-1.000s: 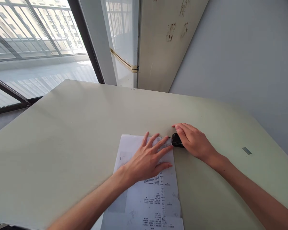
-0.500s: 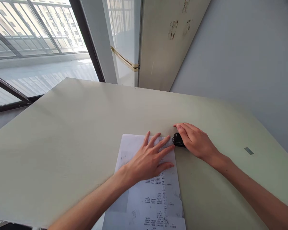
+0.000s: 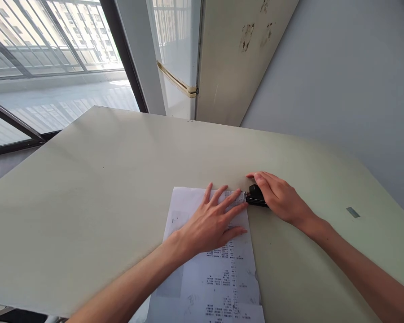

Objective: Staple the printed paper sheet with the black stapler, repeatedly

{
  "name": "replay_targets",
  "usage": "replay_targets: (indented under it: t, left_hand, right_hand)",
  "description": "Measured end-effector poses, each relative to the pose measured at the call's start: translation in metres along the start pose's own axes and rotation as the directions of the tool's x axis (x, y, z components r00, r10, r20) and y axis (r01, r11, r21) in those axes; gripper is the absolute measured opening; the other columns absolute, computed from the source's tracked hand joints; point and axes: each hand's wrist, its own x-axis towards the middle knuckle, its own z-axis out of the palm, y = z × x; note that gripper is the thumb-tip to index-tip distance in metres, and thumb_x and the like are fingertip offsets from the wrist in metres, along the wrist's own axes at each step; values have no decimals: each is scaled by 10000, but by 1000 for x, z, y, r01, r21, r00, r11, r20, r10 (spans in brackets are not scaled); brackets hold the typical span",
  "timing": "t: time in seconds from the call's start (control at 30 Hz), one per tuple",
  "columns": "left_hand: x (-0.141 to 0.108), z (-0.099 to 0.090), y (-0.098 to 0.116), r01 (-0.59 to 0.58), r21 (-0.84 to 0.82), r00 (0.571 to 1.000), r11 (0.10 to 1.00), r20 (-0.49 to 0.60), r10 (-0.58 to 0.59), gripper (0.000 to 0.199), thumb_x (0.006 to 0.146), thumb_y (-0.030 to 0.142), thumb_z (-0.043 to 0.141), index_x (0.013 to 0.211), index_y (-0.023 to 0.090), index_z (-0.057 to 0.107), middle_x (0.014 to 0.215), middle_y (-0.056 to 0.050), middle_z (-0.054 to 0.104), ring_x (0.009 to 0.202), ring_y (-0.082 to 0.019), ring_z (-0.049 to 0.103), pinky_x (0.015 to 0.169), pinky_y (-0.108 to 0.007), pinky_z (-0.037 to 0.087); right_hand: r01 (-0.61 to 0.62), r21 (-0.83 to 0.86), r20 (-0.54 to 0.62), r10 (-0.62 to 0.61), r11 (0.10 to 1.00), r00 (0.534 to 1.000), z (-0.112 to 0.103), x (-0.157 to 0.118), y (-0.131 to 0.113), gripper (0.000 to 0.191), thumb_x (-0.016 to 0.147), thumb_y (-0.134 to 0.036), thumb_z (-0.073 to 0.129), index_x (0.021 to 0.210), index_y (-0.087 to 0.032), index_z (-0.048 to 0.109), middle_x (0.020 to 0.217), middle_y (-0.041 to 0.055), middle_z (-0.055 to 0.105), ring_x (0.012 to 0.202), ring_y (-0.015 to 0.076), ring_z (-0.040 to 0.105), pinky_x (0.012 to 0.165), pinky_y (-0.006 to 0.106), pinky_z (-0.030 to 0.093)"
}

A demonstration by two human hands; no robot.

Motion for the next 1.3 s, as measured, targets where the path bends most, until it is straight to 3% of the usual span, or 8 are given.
replay_targets:
  t: [0.17, 0.6, 0.77, 0.97, 1.3]
  left_hand:
    - [0, 0, 0, -3, 16, 1000, 1000, 21, 3, 582, 1058, 587, 448, 1538, 260, 489, 1699, -77, 356, 1563, -370, 303, 1274, -681, 197]
    - [1, 0, 1, -8, 19, 1000, 1000, 13, 8, 569, 1063, 583, 440, 1531, 264, 494, 1696, -73, 362, 1563, -365, 303, 1275, -677, 190]
    - [1, 1, 0, -10, 16, 1000, 1000, 9, 10, 565, 1063, 585, 437, 1523, 263, 504, 1693, -73, 369, 1562, -364, 304, 1275, -677, 186]
    - [2, 2, 0, -12, 4, 1000, 1000, -1, 12, 549, 1060, 576, 451, 1513, 272, 515, 1687, -77, 380, 1553, -368, 320, 1268, -684, 197]
    - [1, 2, 0, -4, -7, 1000, 1000, -7, 4, 558, 1058, 567, 468, 1534, 278, 491, 1685, -67, 383, 1555, -355, 319, 1281, -658, 190]
  right_hand:
    - [-21, 3, -4, 22, 1000, 1000, -1, 0, 0, 448, 1092, -463, 282, 1131, -302, 698, 1308, 21, 734, 1258, 266, 642, 1024, 437, 510]
    - [48, -195, -36, -56, 980, 998, 5, 2, 0, 461, 1090, -426, 256, 1068, -291, 697, 1229, 34, 760, 1182, 271, 687, 908, 421, 552]
    - [46, -255, -4, -49, 966, 999, 4, 3, -5, 437, 1085, -405, 263, 1141, -294, 682, 1274, 25, 746, 1202, 266, 677, 958, 444, 539]
    - [57, -270, 114, -27, 961, 993, 0, 15, -13, 423, 1076, -362, 276, 1264, -297, 650, 1379, 38, 704, 1269, 270, 645, 999, 462, 530]
    - [35, -319, 147, 13, 947, 989, 15, 33, -19, 472, 1083, -385, 239, 1357, -281, 608, 1500, 90, 602, 1366, 300, 562, 1096, 531, 460]
